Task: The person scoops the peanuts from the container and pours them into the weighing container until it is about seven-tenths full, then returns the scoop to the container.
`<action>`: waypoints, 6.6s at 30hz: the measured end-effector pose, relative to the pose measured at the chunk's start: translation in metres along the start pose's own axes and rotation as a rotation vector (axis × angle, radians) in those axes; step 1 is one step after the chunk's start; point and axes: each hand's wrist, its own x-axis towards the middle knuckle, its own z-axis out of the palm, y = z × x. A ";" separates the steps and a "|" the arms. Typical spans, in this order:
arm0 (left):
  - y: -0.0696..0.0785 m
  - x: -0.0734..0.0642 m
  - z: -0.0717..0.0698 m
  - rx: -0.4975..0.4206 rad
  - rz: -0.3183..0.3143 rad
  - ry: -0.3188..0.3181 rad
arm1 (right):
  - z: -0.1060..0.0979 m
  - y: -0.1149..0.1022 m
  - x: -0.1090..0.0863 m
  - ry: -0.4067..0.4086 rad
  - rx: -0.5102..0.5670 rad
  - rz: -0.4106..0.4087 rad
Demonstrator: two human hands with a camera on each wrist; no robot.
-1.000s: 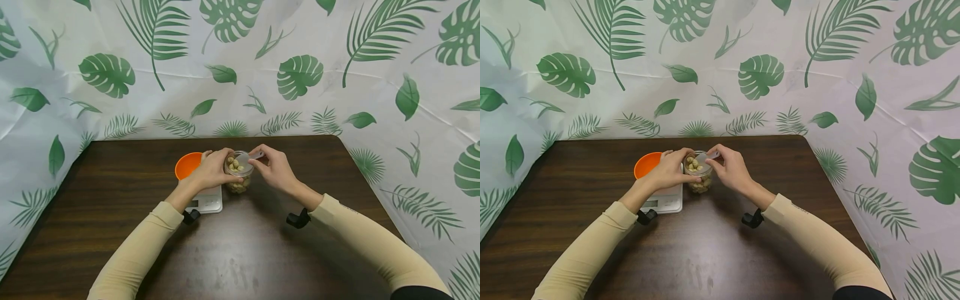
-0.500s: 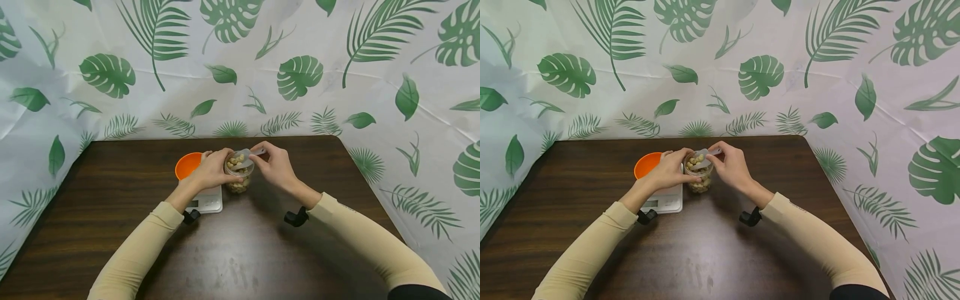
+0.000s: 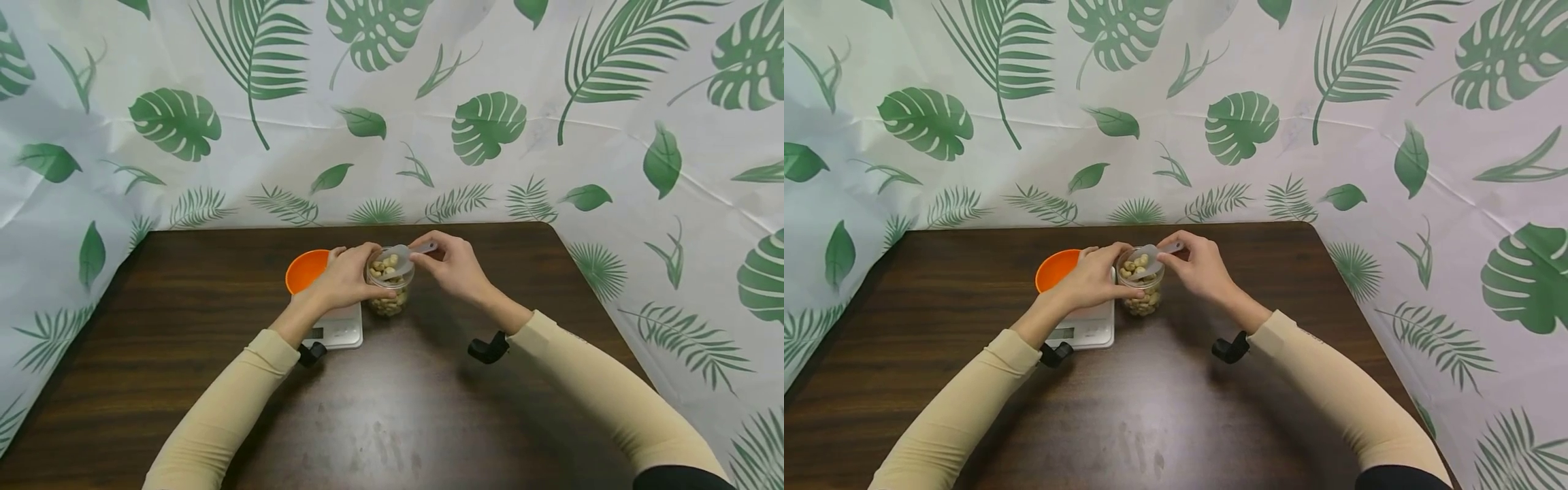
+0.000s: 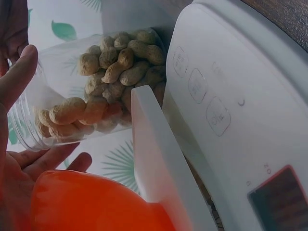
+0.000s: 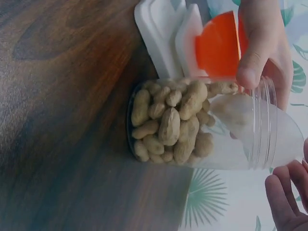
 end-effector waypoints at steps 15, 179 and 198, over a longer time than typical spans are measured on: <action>-0.003 0.002 -0.002 0.008 0.010 -0.005 | -0.002 0.007 -0.003 -0.016 0.085 0.086; -0.003 -0.019 -0.018 -0.038 0.013 -0.028 | -0.032 -0.036 0.030 -0.325 -0.267 -0.231; 0.000 -0.010 -0.009 -0.056 0.017 -0.028 | -0.016 -0.045 0.039 -0.464 -0.479 -0.239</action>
